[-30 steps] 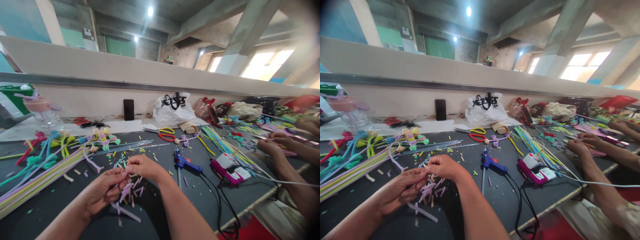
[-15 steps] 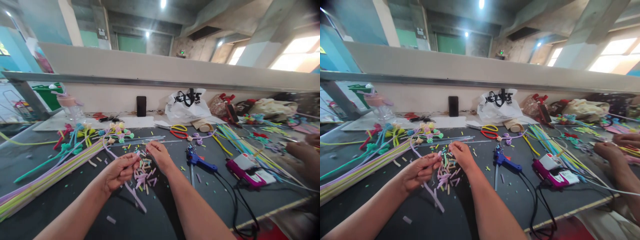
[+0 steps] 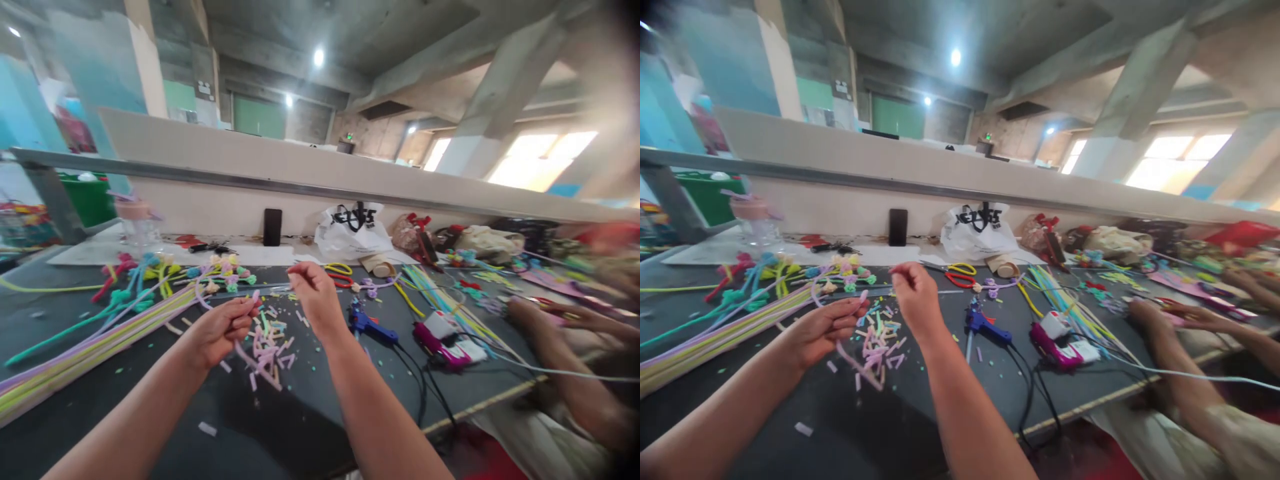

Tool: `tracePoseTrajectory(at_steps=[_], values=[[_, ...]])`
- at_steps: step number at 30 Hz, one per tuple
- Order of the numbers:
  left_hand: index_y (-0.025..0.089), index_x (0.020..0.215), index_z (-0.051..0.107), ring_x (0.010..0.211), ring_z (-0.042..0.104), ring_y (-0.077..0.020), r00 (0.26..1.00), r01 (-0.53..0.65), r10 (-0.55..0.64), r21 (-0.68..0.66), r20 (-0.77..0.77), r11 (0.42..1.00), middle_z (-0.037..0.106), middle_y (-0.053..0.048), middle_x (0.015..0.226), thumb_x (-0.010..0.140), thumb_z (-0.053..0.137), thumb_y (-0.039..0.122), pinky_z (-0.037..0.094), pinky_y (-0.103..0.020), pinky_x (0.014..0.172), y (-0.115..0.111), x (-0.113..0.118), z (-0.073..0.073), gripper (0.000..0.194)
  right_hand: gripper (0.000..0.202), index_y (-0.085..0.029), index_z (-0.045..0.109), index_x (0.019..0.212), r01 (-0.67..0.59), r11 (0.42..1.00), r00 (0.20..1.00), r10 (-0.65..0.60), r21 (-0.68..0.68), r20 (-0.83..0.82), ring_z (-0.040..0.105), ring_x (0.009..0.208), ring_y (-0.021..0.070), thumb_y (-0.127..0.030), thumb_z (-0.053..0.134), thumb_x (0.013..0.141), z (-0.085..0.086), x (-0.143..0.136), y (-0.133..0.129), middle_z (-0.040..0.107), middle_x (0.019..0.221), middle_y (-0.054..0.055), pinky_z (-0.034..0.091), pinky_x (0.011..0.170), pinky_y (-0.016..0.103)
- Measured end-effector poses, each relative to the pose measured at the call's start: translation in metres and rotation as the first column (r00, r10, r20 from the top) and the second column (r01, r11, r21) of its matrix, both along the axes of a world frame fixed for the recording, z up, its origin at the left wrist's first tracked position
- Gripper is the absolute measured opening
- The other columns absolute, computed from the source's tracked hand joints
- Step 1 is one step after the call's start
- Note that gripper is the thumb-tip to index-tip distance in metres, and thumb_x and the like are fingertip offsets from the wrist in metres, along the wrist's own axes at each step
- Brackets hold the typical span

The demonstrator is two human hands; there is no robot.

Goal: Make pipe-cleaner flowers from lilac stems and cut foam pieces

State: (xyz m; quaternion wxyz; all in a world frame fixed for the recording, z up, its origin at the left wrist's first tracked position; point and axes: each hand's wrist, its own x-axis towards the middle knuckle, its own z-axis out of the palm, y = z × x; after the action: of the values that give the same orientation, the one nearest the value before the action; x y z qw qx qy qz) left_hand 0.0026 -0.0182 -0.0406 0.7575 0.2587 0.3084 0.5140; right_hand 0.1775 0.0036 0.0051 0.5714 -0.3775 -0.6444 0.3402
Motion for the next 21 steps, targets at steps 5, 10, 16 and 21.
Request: tracePoseTrajectory(at_steps=[5, 10, 16, 21], values=[[0.007, 0.08, 0.058, 0.033, 0.029, 0.0031, 0.999, -0.046, 0.046, -0.034, -0.017, 0.998, 0.048, 0.0, 0.065, 0.083, 0.044, 0.004, 0.022, -0.006, 0.026, -0.012, 0.003, -0.009, 0.014, 0.025, -0.023, 0.056, 0.099, 0.173, 0.984, 0.624, -0.136, 0.033, 0.77, 0.055, 0.076, 0.0128, -0.017, 0.044, 0.078, 0.003, 0.057, -0.022, 0.061, 0.084, -0.001, 0.04, 0.07, 0.023], [0.008, 0.078, 0.057, 0.035, 0.031, 0.003, 0.999, 0.031, -0.031, 0.002, 0.03, 1.0, 0.047, 0.0, 0.067, 0.081, 0.046, 0.002, 0.025, -0.006, 0.027, -0.016, 0.004, -0.022, 0.013, 0.053, -0.013, 0.047, 0.118, 0.503, 0.864, 0.403, -0.238, 0.003, 0.884, 0.042, 0.114, 0.0327, -0.004, 0.046, 0.065, -0.041, 0.149, -0.009, 0.048, 0.123, 0.018, 0.027, 0.091, 0.049], [0.008, 0.076, 0.057, 0.036, 0.031, 0.0027, 0.998, 0.063, -0.063, -0.002, 0.006, 0.998, 0.047, 0.0, 0.066, 0.078, 0.053, 0.004, 0.024, -0.006, 0.027, -0.022, 0.012, -0.027, 0.006, 0.063, -0.017, 0.048, 0.117, 0.561, 0.823, 0.398, -0.174, -0.09, 0.901, 0.041, 0.113, 0.0355, -0.002, 0.053, 0.056, -0.07, 0.183, 0.002, 0.05, 0.12, 0.016, 0.028, 0.089, 0.05], [0.008, 0.077, 0.059, 0.035, 0.028, 0.0035, 1.0, 0.016, -0.017, -0.046, -0.008, 0.999, 0.048, 0.001, 0.066, 0.075, 0.06, 0.007, 0.023, -0.006, 0.027, -0.023, 0.008, -0.032, 0.002, 0.056, -0.016, 0.052, 0.109, 0.526, 0.841, 0.545, -0.219, -0.127, 0.809, 0.048, 0.101, 0.0313, -0.004, 0.054, 0.054, -0.061, 0.181, 0.009, 0.049, 0.112, 0.014, 0.031, 0.085, 0.043]])
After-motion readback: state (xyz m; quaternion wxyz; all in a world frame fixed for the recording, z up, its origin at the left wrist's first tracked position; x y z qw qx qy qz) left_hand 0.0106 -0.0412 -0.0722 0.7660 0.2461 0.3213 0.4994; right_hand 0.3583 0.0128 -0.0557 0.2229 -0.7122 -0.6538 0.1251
